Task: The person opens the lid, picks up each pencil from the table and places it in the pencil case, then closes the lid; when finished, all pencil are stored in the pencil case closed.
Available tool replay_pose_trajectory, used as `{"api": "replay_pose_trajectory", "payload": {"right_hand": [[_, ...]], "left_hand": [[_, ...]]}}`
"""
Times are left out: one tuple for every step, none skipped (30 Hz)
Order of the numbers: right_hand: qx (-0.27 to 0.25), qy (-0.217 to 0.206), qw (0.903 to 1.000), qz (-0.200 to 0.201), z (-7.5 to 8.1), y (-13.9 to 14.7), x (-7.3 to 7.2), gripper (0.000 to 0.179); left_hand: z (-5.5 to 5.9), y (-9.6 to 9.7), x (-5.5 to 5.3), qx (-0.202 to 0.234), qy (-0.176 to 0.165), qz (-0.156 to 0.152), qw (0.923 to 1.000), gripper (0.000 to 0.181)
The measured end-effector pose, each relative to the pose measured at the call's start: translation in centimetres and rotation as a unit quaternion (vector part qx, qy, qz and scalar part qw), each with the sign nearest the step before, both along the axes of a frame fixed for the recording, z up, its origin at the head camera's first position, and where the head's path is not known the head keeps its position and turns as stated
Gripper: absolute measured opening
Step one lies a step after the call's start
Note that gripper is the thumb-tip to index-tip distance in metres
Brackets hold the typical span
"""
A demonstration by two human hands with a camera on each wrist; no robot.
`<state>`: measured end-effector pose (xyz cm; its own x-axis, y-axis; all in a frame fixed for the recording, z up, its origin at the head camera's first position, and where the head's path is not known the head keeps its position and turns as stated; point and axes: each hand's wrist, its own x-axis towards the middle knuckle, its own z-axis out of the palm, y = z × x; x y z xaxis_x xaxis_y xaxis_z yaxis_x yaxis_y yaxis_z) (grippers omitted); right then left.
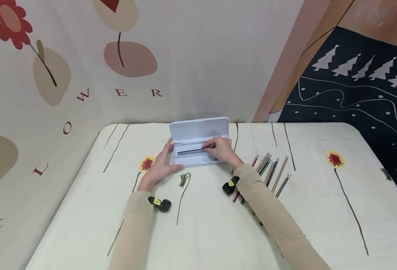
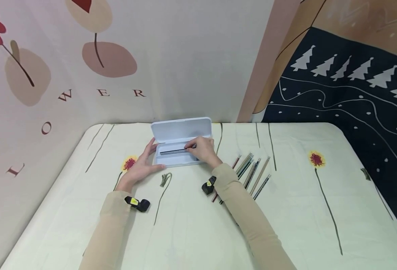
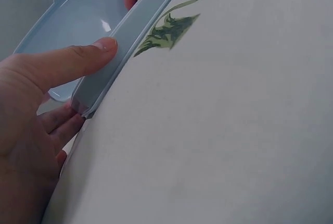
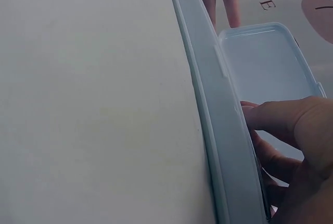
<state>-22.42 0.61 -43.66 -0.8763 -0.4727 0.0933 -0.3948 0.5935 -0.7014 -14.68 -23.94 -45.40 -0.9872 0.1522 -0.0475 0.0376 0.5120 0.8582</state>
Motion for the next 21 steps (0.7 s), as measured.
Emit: {"api": "replay_pose_trajectory", "payload": {"right_hand": [[0.002,-0.001,1.0000,0.000,-0.03,-0.03,-0.02,0.010],[0.002,-0.001,1.0000,0.000,-0.06,-0.04,-0.05,0.010],[0.003,-0.002,1.0000,0.000,-0.08,-0.06,-0.06,0.011],[0.005,-0.003,1.0000,0.001,-0.12,-0.09,-0.08,0.011],[0.006,-0.003,1.0000,0.001,-0.16,-0.10,-0.11,0.011],[0.006,-0.001,1.0000,0.001,-0.21,-0.11,-0.14,0.011],[0.004,0.001,1.0000,0.003,-0.25,-0.10,-0.16,0.011],[0.001,0.003,1.0000,0.005,-0.29,-0.11,-0.20,0.011],[-0.003,0.006,0.9999,0.008,-0.34,-0.11,-0.23,0.011],[-0.007,0.009,0.9999,0.011,-0.38,-0.12,-0.26,0.012],[-0.012,0.012,0.9998,0.014,-0.41,-0.12,-0.28,0.012],[-0.016,0.014,0.9996,0.018,-0.44,-0.13,-0.30,0.013],[-0.021,0.014,0.9995,0.021,-0.45,-0.13,-0.32,0.013],[-0.026,0.012,0.9993,0.023,-0.44,-0.13,-0.31,0.014],[-0.031,0.009,0.9992,0.025,-0.42,-0.11,-0.31,0.014],[-0.037,0.005,0.9990,0.026,-0.38,-0.06,-0.29,0.014],[-0.045,-0.001,0.9987,0.026,-0.34,-0.01,-0.26,0.014],[-0.053,-0.007,0.9982,0.027,-0.28,0.06,-0.25,0.014],[-0.062,-0.015,0.9976,0.027,-0.23,0.13,-0.23,0.014],[-0.072,-0.022,0.9968,0.028,-0.17,0.21,-0.20,0.014],[-0.080,-0.028,0.9959,0.029,-0.12,0.30,-0.18,0.014]], "left_hand": [[0.00,0.00,0.00,0.000,0.000,0.000,1.0000,0.109],[0.02,0.01,0.01,-0.001,-0.001,0.000,1.0000,0.109],[0.04,0.03,0.01,-0.001,-0.001,0.000,1.0000,0.109],[0.07,0.06,0.03,-0.002,-0.003,0.000,1.0000,0.109],[0.09,0.09,0.04,-0.002,-0.004,0.001,1.0000,0.109],[0.12,0.11,0.05,-0.002,-0.004,0.001,1.0000,0.110],[0.15,0.13,0.06,-0.002,-0.005,0.001,1.0000,0.110],[0.16,0.15,0.07,-0.002,-0.006,0.001,1.0000,0.110],[0.18,0.17,0.08,-0.002,-0.007,0.001,1.0000,0.110],[0.19,0.17,0.08,-0.001,-0.007,0.001,1.0000,0.110],[0.19,0.18,0.08,-0.001,-0.007,0.001,1.0000,0.110],[0.18,0.18,0.08,0.000,-0.007,0.002,1.0000,0.110],[0.17,0.18,0.08,0.000,-0.007,0.002,1.0000,0.110],[0.16,0.17,0.08,-0.001,-0.007,0.002,1.0000,0.110],[0.14,0.17,0.08,-0.001,-0.007,0.002,1.0000,0.110],[0.12,0.16,0.07,-0.002,-0.007,0.002,1.0000,0.110],[0.09,0.15,0.07,-0.003,-0.006,0.002,1.0000,0.110],[0.07,0.13,0.06,-0.004,-0.005,0.002,1.0000,0.110],[0.04,0.11,0.06,-0.006,-0.005,0.001,1.0000,0.110],[0.02,0.09,0.05,-0.007,-0.004,0.001,1.0000,0.110],[0.00,0.07,0.05,-0.009,-0.002,0.001,1.0000,0.110]]}}
